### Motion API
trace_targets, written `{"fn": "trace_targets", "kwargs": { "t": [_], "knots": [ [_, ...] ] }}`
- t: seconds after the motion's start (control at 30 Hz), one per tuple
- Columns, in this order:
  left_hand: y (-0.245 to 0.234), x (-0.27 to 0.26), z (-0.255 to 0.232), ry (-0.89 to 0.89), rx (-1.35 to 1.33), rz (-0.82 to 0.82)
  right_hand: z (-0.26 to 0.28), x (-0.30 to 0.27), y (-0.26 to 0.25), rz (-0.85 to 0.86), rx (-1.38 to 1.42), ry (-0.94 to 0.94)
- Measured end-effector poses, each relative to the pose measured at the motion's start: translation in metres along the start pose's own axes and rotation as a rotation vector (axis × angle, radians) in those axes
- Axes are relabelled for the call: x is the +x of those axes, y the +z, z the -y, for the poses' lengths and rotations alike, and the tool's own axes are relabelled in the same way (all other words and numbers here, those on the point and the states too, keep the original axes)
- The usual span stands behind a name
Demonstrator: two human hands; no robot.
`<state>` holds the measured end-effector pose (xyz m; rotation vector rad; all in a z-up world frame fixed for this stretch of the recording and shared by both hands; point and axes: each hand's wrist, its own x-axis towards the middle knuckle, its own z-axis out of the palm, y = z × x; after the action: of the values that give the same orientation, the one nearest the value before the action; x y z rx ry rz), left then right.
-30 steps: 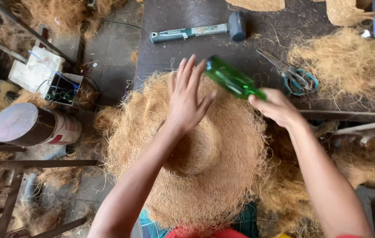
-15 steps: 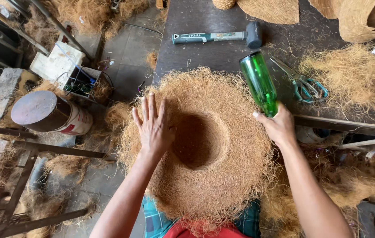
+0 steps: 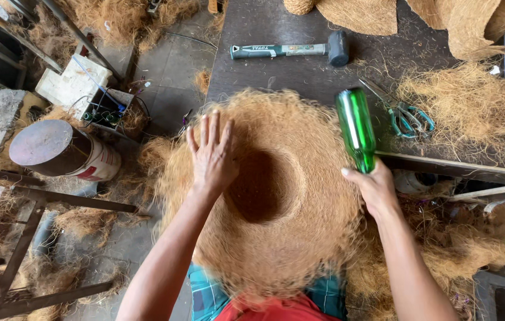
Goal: The person uses a green glass bottle to press and shape the brim of a coir hat on a workbench. They repeatedly roll the bottle along the brim to smooth and compress the fibers, then use a metal ruler to measure and further press the brim edge.
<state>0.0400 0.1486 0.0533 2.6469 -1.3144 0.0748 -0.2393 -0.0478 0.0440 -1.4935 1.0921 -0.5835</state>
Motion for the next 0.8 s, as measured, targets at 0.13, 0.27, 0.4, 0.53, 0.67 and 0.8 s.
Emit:
{"fn": "trace_targets", "kwargs": {
  "t": [0.13,0.27,0.4,0.53,0.67,0.8],
  "knots": [
    [0.010,0.025,-0.005,0.071,-0.012,-0.005,0.036,-0.057,0.010,-0.069,0.086,0.070],
    [0.017,0.052,-0.017,0.162,-0.021,-0.031,0.021,-0.087,0.017,-0.165,0.213,0.138],
    [0.038,0.075,-0.018,0.280,0.098,0.060,-0.040,-0.090,0.011,-0.147,0.330,0.372],
    [0.037,0.072,-0.019,0.272,0.081,0.092,-0.034,-0.089,0.003,-0.100,0.314,0.285],
    [0.028,0.060,-0.022,0.235,-0.029,0.047,-0.011,-0.066,-0.022,-0.157,-0.288,0.247],
    [-0.010,0.028,-0.043,0.309,-0.307,-0.111,-0.002,-0.043,-0.057,0.055,-0.754,-0.055]
  ]
}}
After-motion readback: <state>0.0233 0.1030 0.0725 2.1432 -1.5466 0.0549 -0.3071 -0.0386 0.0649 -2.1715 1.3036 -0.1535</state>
